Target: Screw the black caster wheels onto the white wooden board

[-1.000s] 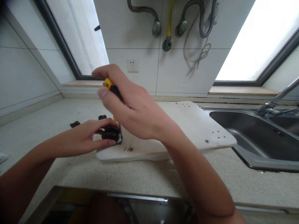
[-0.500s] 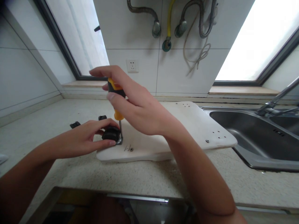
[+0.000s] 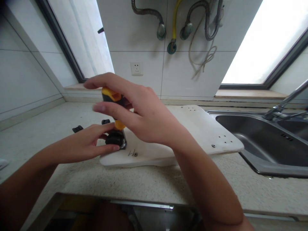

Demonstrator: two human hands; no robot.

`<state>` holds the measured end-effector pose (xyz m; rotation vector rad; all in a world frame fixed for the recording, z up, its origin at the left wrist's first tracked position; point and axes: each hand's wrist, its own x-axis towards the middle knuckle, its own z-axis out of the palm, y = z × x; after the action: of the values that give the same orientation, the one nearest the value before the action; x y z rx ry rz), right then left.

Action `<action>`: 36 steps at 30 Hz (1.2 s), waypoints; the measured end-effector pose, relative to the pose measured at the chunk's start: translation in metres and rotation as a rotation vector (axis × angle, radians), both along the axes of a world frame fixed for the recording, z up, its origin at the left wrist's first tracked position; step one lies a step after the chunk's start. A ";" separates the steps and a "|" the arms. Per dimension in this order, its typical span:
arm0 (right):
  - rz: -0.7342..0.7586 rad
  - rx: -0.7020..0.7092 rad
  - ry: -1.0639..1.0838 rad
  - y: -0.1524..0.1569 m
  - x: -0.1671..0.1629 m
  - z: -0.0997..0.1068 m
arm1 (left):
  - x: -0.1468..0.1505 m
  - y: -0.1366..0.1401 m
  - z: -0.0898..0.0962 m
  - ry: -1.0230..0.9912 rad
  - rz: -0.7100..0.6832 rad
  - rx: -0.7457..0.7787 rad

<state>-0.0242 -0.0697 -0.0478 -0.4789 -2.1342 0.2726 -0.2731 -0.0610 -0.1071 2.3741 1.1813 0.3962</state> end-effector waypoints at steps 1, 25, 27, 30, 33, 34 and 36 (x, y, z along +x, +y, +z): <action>-0.110 0.024 0.036 0.000 -0.001 -0.001 | 0.000 0.000 0.000 0.002 -0.003 -0.004; -0.144 0.092 0.109 0.000 -0.009 -0.003 | 0.001 -0.001 0.001 -0.006 -0.010 -0.016; -0.304 0.166 0.092 0.000 -0.009 -0.003 | 0.001 -0.001 0.002 -0.007 -0.015 -0.020; -0.198 0.092 0.031 -0.002 -0.008 -0.004 | 0.001 -0.001 0.001 -0.024 -0.013 -0.025; 0.021 -0.015 0.037 -0.001 -0.006 -0.003 | 0.000 0.000 -0.001 -0.028 -0.010 -0.016; 0.058 -0.025 0.040 -0.001 -0.006 -0.003 | 0.000 0.000 -0.001 -0.027 -0.006 -0.011; 0.023 -0.010 0.044 0.001 -0.008 -0.004 | -0.001 0.000 -0.002 -0.029 0.001 -0.005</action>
<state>-0.0326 -0.0692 -0.0516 -0.4510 -2.0976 0.3043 -0.2738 -0.0605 -0.1089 2.3555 1.1690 0.4265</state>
